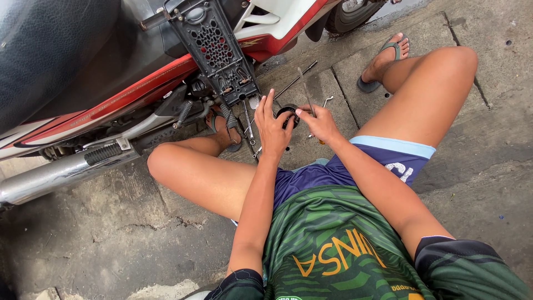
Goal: Repairing the internal wiring of a motorcycle by removing screws and manipulating electrical components.
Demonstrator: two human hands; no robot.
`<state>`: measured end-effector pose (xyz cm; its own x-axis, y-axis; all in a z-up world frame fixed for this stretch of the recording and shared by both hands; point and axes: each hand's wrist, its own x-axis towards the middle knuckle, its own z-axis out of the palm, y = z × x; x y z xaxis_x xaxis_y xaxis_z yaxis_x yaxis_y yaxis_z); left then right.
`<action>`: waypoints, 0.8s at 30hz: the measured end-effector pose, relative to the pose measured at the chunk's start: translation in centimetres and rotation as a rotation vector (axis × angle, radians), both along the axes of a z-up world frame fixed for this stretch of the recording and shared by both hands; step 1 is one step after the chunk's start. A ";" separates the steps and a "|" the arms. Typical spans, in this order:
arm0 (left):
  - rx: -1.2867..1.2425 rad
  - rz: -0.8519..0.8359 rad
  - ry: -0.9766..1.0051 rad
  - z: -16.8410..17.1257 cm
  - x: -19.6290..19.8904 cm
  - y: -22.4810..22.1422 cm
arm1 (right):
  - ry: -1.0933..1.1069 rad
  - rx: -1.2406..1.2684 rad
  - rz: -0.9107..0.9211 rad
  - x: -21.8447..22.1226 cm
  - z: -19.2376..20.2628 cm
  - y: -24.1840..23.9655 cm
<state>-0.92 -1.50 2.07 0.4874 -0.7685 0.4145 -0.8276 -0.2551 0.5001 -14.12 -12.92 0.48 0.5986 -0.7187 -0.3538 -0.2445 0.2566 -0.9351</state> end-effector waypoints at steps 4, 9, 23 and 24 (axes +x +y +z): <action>0.071 0.039 0.032 -1.3 -0.3 0.6 | 0.093 -0.112 0.072 0.4 -1.5 0.0; 0.196 0.111 0.184 -4.6 -0.2 1.2 | 0.221 -0.201 0.203 0.6 0.7 0.3; 0.299 0.091 0.181 -6.1 0.0 0.9 | 0.242 -0.118 0.179 0.8 -2.9 0.0; 0.278 0.083 0.181 -5.9 -0.1 0.9 | 0.243 -0.115 0.166 0.8 -2.8 0.0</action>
